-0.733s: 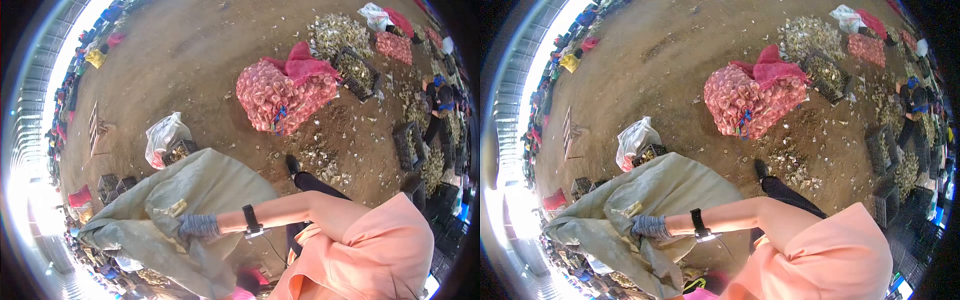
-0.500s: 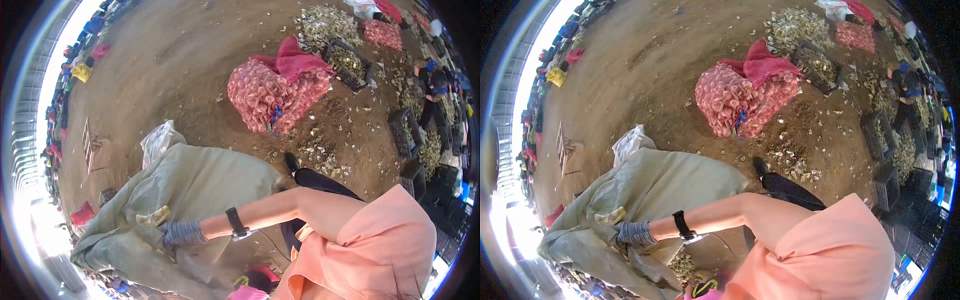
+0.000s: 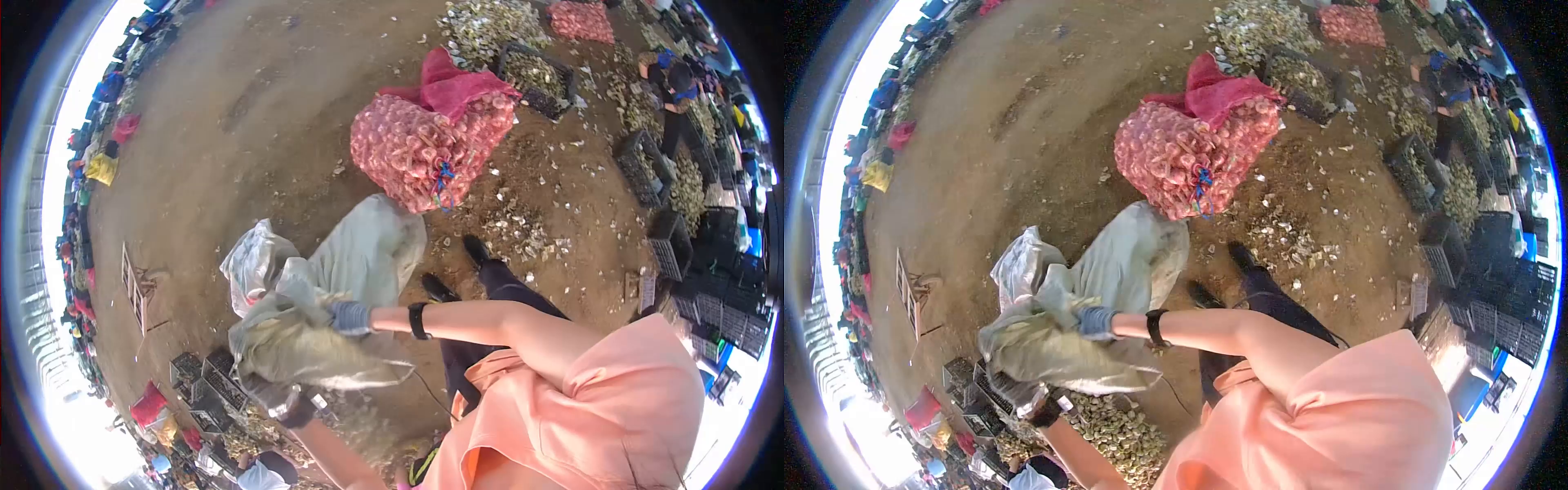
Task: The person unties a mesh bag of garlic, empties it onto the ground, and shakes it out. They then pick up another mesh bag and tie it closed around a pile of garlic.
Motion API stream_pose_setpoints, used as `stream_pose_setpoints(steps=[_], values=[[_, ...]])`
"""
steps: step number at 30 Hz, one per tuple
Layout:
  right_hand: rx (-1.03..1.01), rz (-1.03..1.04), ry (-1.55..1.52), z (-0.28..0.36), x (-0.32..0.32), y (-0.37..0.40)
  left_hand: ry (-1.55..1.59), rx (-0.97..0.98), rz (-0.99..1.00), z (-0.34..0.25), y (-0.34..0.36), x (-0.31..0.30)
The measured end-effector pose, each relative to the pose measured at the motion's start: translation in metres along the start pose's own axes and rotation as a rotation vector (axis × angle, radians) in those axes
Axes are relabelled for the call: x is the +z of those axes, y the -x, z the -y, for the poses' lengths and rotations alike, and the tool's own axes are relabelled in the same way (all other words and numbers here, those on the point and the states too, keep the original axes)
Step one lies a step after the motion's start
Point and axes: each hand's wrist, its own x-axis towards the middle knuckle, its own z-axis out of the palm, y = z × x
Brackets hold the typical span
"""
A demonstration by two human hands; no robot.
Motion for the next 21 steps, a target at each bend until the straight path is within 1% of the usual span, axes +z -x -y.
stream_pose_setpoints(steps=[1,2,3,4,5,7,8,9,10,11,12,13,14,15,16,17,19,20,21], values=[[0.264,0.269,0.077,-0.016,-0.025,0.002,0.269,-0.164,-0.076,0.016,-0.012,0.007],[0.258,0.218,0.143,-0.037,-0.036,0.009,0.265,-0.169,-0.063,0.033,-0.021,0.009],[0.254,0.167,0.205,-0.058,-0.046,0.018,0.466,-0.372,-0.199,0.049,-0.029,0.009],[0.284,0.219,0.195,-0.072,-0.063,0.029,0.657,-0.579,-0.34,0.064,-0.032,0.009],[0.315,0.272,0.182,-0.086,-0.083,0.043,0.639,-0.591,-0.327,0.073,-0.031,0.009],[0.259,0.046,0.168,-0.09,-0.135,0.081,0.365,-0.548,-0.326,0.098,-0.024,0.008],[0.372,-0.074,0.164,-0.102,-0.152,0.098,0.336,-0.602,-0.299,0.16,-0.039,-0.031],[0.484,-0.191,0.161,-0.116,-0.17,0.115,0.141,-0.523,-0.315,0.087,-0.014,0.024],[0.504,-0.206,0.283,-0.149,-0.185,0.135,-0.114,-0.544,-0.387,0.049,-0.01,0.058],[0.522,-0.219,0.404,-0.185,-0.195,0.152,-0.373,-0.556,-0.456,0.034,-0.01,0.078],[0.707,-0.35,0.181,-0.203,-0.209,0.163,-0.383,-0.56,-0.451,0.046,-0.015,0.084],[0.888,-0.472,-0.048,-0.219,-0.218,0.169,-0.719,-0.146,-0.375,0.067,-0.02,0.087],[0.928,-0.542,-0.172,-0.218,-0.232,0.17,-1.032,0.283,-0.275,0.081,-0.022,0.091],[0.965,-0.612,-0.297,-0.216,-0.247,0.167,-0.956,0.277,-0.216,0.061,-0.017,0.134],[0.975,-0.646,-0.284,-0.229,-0.258,0.16,-0.518,0.199,-0.098,0.065,-0.01,0.175],[0.983,-0.627,-0.289,-0.238,-0.271,0.147,-0.485,0.173,0.047,0.059,-0.005,0.211],[0.953,-0.66,-0.208,-0.259,-0.295,0.119,-0.117,-0.128,0.339,0.122,0.009,0.27],[0.778,-0.629,0.027,-0.299,-0.298,0.108,0.069,-0.364,0.337,0.106,0.018,0.301],[0.593,-0.59,0.252,-0.318,-0.304,0.093,-0.13,-0.254,0.511,0.126,0.031,0.358]])
